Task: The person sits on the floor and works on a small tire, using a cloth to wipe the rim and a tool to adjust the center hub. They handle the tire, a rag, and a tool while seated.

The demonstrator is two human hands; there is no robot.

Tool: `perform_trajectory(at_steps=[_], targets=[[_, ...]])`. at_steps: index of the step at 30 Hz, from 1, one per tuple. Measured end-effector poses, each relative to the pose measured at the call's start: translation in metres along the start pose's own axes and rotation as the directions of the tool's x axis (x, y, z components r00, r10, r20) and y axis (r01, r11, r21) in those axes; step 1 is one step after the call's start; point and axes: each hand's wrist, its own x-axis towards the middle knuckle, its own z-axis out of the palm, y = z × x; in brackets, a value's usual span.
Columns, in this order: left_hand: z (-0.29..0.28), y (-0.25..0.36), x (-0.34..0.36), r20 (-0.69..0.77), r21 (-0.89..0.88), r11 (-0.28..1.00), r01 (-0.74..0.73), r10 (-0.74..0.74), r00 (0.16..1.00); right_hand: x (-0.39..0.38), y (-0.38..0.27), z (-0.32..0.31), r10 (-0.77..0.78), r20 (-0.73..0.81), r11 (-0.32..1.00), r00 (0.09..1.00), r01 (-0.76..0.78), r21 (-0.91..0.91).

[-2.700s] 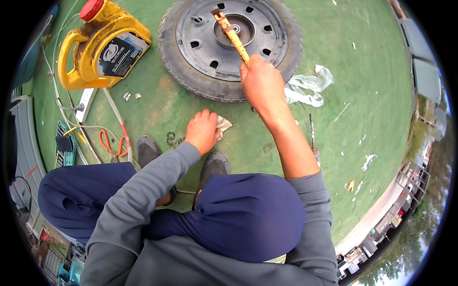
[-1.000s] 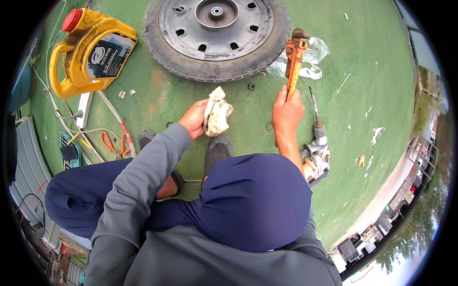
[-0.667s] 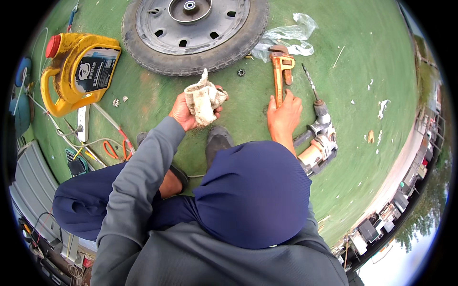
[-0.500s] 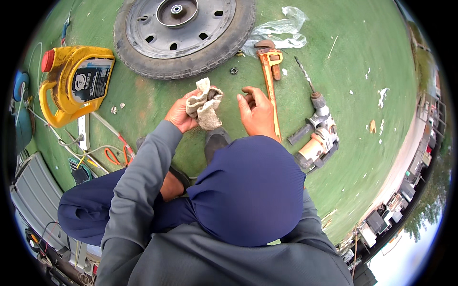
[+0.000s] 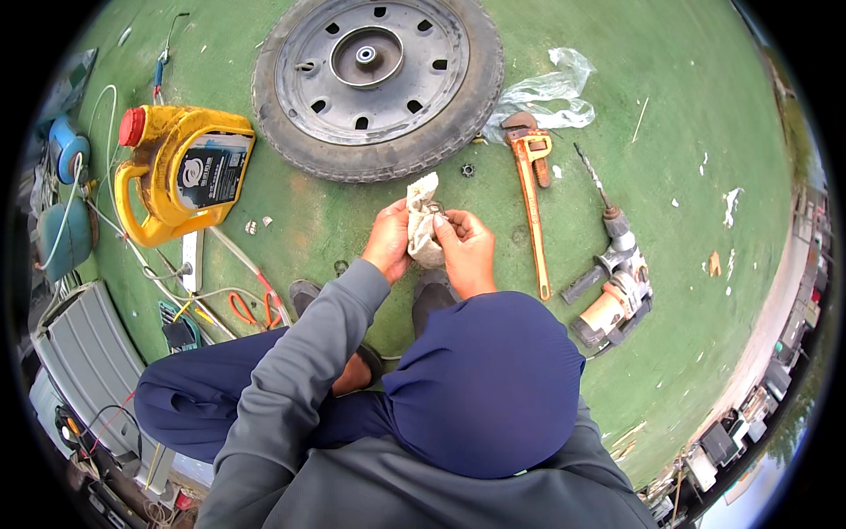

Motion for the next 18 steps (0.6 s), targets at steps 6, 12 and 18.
perform_trajectory(at_steps=[6,12,18], targets=[[0.009,0.002,-0.005,0.011,0.081,0.996,-0.03,0.029,1.0,0.013,-0.011,-0.009,0.034,-0.089,0.978,0.995,-0.052,-0.204],[0.009,-0.002,-0.005,0.009,0.285,0.954,-0.097,0.098,0.995,0.014,-0.023,-0.009,-0.033,-0.103,0.968,0.994,0.006,-0.25],[0.021,-0.016,-0.004,-0.067,0.28,0.953,-0.113,0.137,0.988,0.013,-0.012,-0.006,-0.057,-0.129,0.987,0.99,0.036,-0.157]])
